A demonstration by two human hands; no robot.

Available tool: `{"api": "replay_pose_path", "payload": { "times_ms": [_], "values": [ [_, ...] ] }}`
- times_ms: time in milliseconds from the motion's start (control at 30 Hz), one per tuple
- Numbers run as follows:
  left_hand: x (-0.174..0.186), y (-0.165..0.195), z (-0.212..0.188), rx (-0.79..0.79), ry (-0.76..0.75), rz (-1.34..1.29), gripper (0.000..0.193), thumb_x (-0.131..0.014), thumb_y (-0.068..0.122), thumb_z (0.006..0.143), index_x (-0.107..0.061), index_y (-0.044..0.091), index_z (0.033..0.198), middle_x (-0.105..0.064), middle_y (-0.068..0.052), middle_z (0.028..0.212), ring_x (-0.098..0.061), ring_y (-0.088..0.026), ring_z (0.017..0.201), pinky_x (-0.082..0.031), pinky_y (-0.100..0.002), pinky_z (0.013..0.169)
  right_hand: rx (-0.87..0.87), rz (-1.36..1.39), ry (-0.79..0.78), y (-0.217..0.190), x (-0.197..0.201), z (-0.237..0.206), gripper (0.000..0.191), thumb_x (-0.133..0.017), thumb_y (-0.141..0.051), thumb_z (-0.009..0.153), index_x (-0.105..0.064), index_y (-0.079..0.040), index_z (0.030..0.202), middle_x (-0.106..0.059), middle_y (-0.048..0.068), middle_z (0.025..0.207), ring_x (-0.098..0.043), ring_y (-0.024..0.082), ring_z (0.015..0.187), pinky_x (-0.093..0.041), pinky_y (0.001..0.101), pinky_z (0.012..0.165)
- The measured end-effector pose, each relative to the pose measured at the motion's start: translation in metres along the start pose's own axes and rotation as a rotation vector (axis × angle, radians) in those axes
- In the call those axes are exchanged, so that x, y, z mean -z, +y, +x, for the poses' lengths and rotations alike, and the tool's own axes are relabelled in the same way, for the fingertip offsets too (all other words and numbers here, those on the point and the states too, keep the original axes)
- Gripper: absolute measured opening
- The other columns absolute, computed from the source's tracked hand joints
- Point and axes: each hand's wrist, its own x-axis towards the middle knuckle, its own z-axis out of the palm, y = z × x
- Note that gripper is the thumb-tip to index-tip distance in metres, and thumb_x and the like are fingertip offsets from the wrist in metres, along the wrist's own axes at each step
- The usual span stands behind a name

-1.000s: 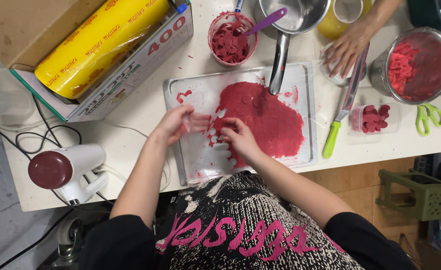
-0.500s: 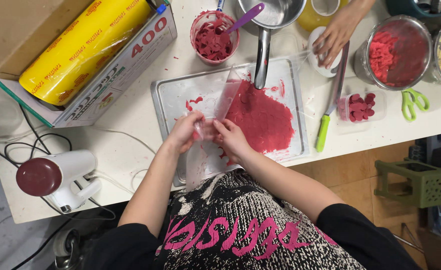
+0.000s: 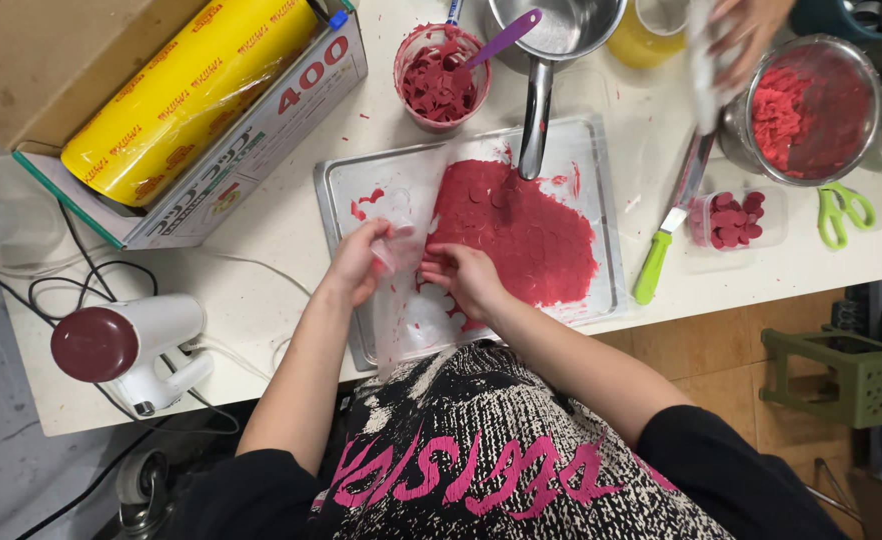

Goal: The person peels small red candy pieces off a plastic sheet lining a metal tray and drops them one at a time into a plastic cup, gradually clearing the sheet and accumulating the pieces in the cup.

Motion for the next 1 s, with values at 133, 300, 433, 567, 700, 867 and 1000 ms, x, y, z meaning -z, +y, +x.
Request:
{"api": "replay_pose_path", "payload": {
  "times_ms": [133,300,433,567,700,867,1000],
  "values": [
    [0.004,0.005,-0.005,0.045,-0.015,-0.039,0.025,-0.045,0.028,0.101,-0.052,0.011,0.085,-0.069,-0.013,0.123,-0.069,-0.040,0.110,-0.059,-0.054,0.091,-0.011,-0.052,0.052,0.000,-0.005,0.002,0.038,-0.051,-0.022,0.101,-0.060,0.007,0.123,-0.069,0.017,0.115,-0.068,0.026,0.099,-0.058,0.0402,0.091],
    [-0.003,0.006,-0.007,0.085,-0.035,-0.090,0.026,-0.043,0.031,0.103,-0.054,0.010,0.090,-0.064,-0.016,0.126,-0.069,-0.047,0.109,-0.060,-0.059,0.090,0.093,-0.294,0.048,0.007,-0.006,-0.012,0.039,-0.071,-0.012,0.092,-0.058,0.005,0.125,-0.068,0.012,0.114,-0.070,0.019,0.101,-0.059,0.0330,0.091],
    [-0.009,0.005,-0.005,0.103,-0.058,-0.053,0.027,-0.043,0.031,0.103,-0.053,0.009,0.089,-0.064,-0.015,0.129,-0.070,-0.049,0.111,-0.060,-0.058,0.086,0.154,-0.374,0.099,0.012,-0.003,-0.015,0.041,-0.073,-0.005,0.089,-0.058,0.007,0.125,-0.069,0.013,0.111,-0.073,0.019,0.096,-0.060,0.0311,0.087],
    [-0.013,0.007,-0.007,0.114,-0.051,-0.054,0.026,-0.041,0.031,0.103,-0.054,0.010,0.094,-0.064,-0.015,0.129,-0.068,-0.049,0.111,-0.061,-0.056,0.083,0.184,-0.311,0.066,0.015,0.004,-0.011,0.034,-0.067,-0.007,0.094,-0.061,0.008,0.124,-0.071,0.013,0.110,-0.072,0.019,0.095,-0.061,0.0317,0.086],
    [-0.012,0.010,-0.010,0.095,-0.029,-0.043,0.025,-0.041,0.031,0.104,-0.052,0.010,0.093,-0.064,-0.016,0.127,-0.069,-0.050,0.111,-0.063,-0.058,0.083,0.090,-0.142,0.052,0.011,0.007,-0.007,0.029,-0.059,-0.010,0.095,-0.063,0.004,0.120,-0.072,0.012,0.107,-0.072,0.021,0.092,-0.062,0.0333,0.084],
    [0.002,0.006,-0.004,0.096,-0.019,-0.085,0.023,-0.039,0.031,0.103,-0.053,0.014,0.097,-0.064,-0.018,0.126,-0.066,-0.049,0.113,-0.057,-0.061,0.089,0.003,-0.075,0.020,0.005,0.000,-0.002,0.026,-0.063,-0.017,0.100,-0.063,0.004,0.115,-0.069,0.011,0.103,-0.070,0.020,0.090,-0.061,0.0349,0.082],
    [0.013,0.000,0.004,0.017,-0.043,-0.140,0.026,-0.041,0.028,0.110,-0.057,0.009,0.102,-0.066,-0.026,0.135,-0.063,-0.044,0.127,-0.051,-0.054,0.111,0.005,-0.158,0.013,0.005,-0.008,0.003,0.025,-0.065,-0.018,0.099,-0.064,0.002,0.113,-0.068,0.010,0.103,-0.069,0.020,0.089,-0.060,0.0356,0.081]
  ]
}}
